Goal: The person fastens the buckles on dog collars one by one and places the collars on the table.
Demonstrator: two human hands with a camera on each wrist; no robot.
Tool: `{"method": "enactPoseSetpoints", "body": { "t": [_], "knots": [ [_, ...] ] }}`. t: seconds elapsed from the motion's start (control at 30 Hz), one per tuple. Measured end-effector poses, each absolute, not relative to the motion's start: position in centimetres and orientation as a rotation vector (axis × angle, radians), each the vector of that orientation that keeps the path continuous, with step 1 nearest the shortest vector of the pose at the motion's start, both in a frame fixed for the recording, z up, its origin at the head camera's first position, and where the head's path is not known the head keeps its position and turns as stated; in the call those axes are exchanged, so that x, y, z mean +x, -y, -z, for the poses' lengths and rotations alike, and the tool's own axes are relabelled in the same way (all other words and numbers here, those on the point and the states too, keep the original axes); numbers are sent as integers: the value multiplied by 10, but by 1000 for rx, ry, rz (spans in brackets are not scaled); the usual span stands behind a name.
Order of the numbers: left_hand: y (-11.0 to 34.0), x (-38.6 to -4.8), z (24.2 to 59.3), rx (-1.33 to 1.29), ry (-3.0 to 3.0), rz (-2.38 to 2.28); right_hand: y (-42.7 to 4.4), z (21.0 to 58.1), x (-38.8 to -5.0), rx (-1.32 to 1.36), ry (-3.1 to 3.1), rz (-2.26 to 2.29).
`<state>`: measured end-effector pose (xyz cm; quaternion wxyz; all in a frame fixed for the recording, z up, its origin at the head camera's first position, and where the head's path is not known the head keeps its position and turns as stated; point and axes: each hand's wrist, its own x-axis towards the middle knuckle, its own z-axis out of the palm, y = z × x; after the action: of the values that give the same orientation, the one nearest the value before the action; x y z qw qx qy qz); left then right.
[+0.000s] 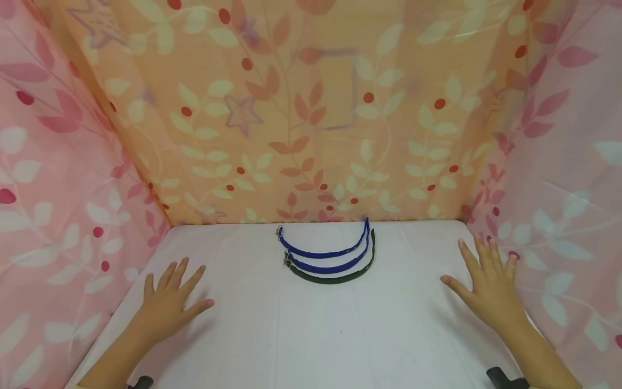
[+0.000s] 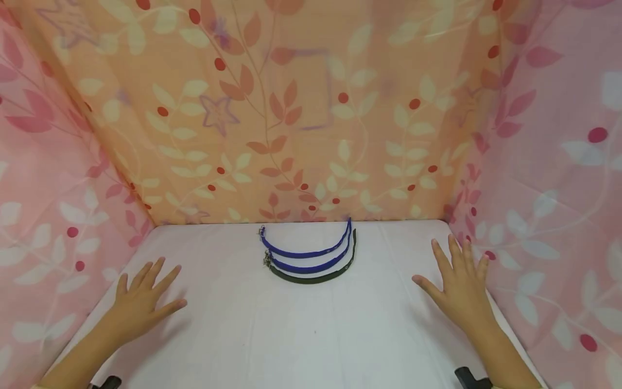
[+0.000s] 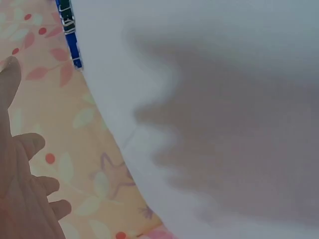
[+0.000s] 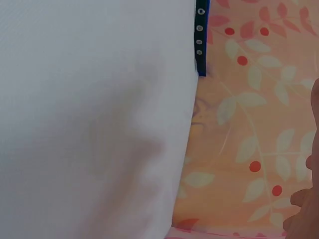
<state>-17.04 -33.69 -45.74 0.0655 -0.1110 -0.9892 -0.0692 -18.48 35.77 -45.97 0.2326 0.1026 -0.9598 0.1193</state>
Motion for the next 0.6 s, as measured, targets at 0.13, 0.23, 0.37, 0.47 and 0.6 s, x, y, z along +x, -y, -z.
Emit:
{"method": "enactPoseSetpoints", "body": {
  "t": [0.13, 0.23, 0.37, 0.47, 0.6],
  "knots": [
    [327, -175, 459, -332, 2982, 244, -351, 461, -189, 269, 2629, -395],
    [320, -177, 462, -325, 2983, 282, -346, 462, -192, 268, 2620, -448],
    [310, -179, 465, -326, 2985, 349, -341, 461, -195, 252, 2619, -513],
    [303, -182, 464, -322, 2968, 390, -338, 459, -198, 244, 2609, -569],
    [295, -186, 464, -307, 2941, 458, -333, 456, -204, 249, 2580, -656]
  ]
}}
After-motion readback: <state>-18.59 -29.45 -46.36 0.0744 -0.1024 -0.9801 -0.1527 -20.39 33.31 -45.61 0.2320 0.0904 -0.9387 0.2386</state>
